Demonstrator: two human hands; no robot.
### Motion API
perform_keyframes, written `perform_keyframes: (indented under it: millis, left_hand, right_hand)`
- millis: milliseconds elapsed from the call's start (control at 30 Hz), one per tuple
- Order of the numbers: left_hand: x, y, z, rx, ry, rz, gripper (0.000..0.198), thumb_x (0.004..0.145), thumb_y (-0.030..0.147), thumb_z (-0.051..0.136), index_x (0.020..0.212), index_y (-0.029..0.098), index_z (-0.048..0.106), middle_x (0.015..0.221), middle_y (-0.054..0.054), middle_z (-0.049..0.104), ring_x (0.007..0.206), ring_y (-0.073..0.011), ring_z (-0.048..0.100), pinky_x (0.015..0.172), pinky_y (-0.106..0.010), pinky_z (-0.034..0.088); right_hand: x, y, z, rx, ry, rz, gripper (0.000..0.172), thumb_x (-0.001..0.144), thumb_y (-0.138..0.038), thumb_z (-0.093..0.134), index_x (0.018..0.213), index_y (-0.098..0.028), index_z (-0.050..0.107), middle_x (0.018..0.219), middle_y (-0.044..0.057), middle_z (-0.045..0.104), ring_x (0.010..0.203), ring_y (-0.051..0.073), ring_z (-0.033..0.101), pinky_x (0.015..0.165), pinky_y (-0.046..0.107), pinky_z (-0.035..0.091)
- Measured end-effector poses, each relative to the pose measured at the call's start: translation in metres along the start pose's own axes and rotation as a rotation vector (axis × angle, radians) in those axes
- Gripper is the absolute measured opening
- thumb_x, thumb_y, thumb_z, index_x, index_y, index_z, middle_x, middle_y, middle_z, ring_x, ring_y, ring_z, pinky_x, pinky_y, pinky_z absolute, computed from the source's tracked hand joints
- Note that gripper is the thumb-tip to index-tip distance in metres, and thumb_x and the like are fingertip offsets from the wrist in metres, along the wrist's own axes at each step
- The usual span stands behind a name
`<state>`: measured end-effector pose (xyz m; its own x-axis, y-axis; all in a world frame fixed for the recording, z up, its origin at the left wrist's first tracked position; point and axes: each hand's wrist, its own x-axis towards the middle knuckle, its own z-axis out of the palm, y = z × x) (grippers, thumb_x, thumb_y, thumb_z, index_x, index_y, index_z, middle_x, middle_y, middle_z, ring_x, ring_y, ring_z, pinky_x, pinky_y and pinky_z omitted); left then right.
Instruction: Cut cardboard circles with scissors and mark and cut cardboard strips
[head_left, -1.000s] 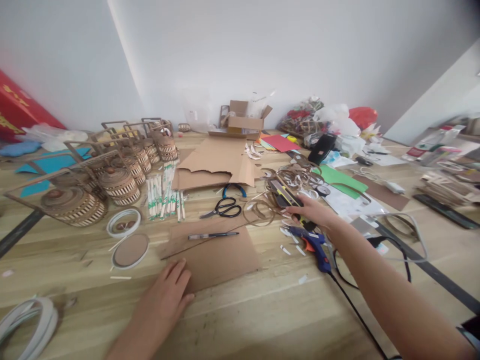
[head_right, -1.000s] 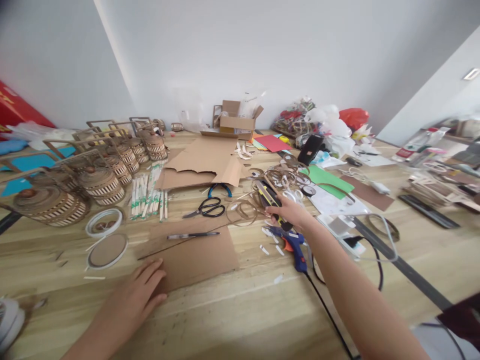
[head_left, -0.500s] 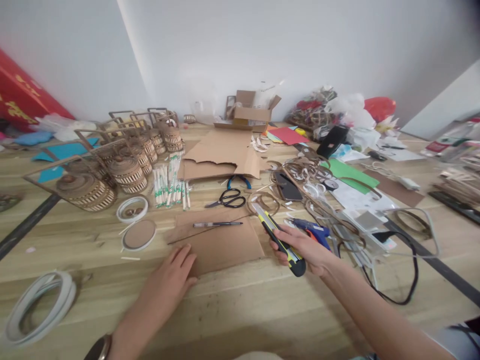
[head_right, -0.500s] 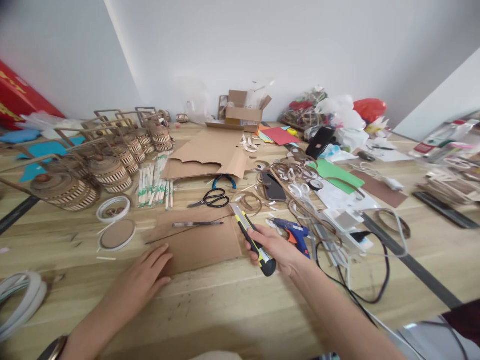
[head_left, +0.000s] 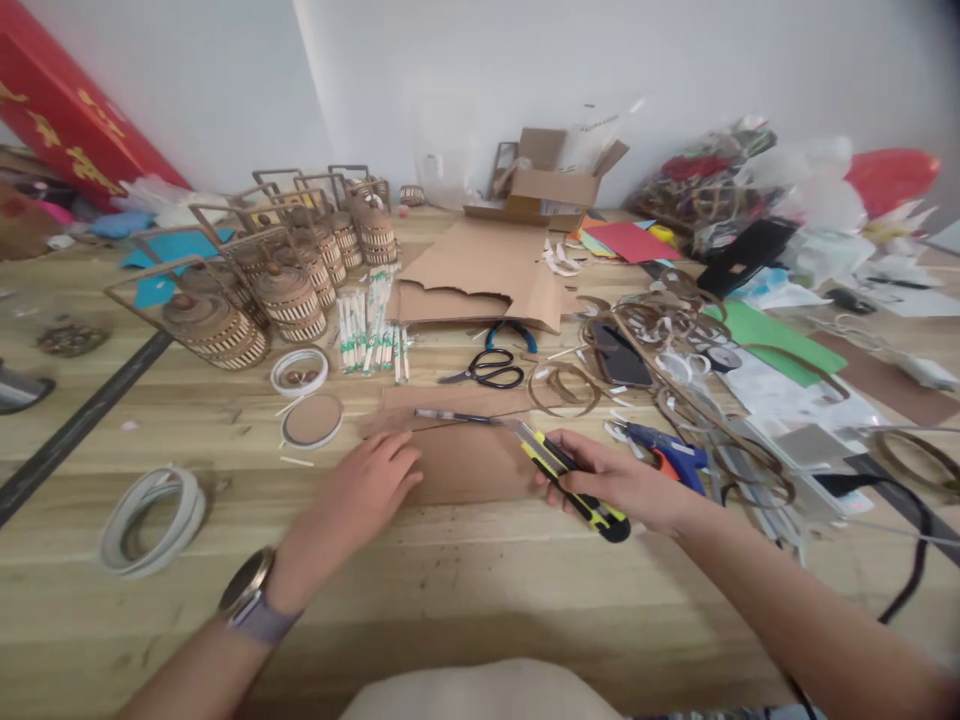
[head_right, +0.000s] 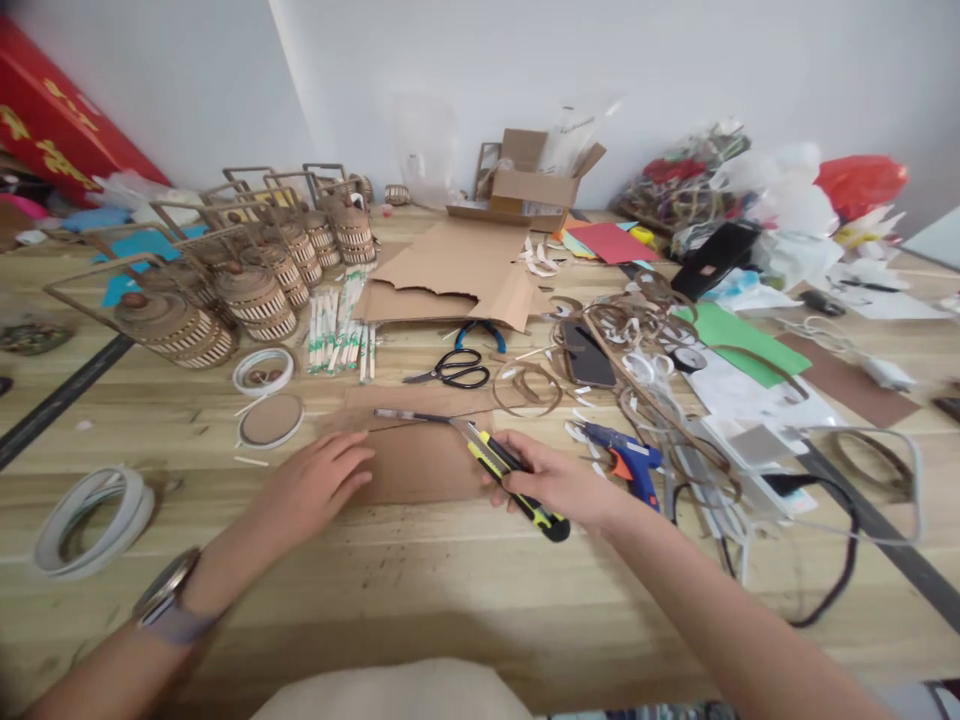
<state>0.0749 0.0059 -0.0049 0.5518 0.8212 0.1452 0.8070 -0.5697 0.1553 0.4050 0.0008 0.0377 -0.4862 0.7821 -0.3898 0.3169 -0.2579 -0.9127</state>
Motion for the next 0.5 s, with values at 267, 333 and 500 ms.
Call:
perform_keyframes:
  millis: [267, 333, 500]
  left_hand:
    - [0.066, 0.000, 0.026, 0.075, 0.167, 0.171, 0.046, 0.103, 0.033, 0.047, 0.142, 0.008, 0.052, 0.157, -0.025, 0.043, 0.149, -0.0398, 0.034, 0.118, -0.060, 0.033]
    - [0.074, 0.004, 0.035, 0.072, 0.145, 0.200, 0.055, 0.104, 0.042, 0.043, 0.148, 0.009, 0.046, 0.161, -0.024, 0.037, 0.151, -0.0416, 0.028, 0.119, -0.063, 0.029]
    - [0.078, 0.009, 0.050, 0.025, 0.048, 0.180, 0.069, 0.102, 0.056, 0.037, 0.154, 0.010, 0.038, 0.164, -0.022, 0.030, 0.154, -0.0419, 0.019, 0.120, -0.067, 0.021]
  right_hand:
    - [0.029, -0.049, 0.042, -1.286, -0.096, 0.034, 0.027, 0.103, -0.034, 0.051, 0.121, -0.018, 0.063, 0.102, 0.013, 0.078, 0.093, 0.031, 0.074, 0.071, 0.033, 0.050]
    - [0.040, -0.049, 0.055, -1.414, -0.149, 0.011, 0.027, 0.102, -0.032, 0.054, 0.123, -0.018, 0.063, 0.100, 0.012, 0.079, 0.091, 0.031, 0.075, 0.067, 0.032, 0.050]
    - [0.057, -0.038, 0.066, -1.528, -0.179, -0.068, 0.033, 0.102, -0.029, 0.056, 0.131, -0.013, 0.058, 0.103, 0.013, 0.077, 0.090, 0.030, 0.075, 0.065, 0.032, 0.050]
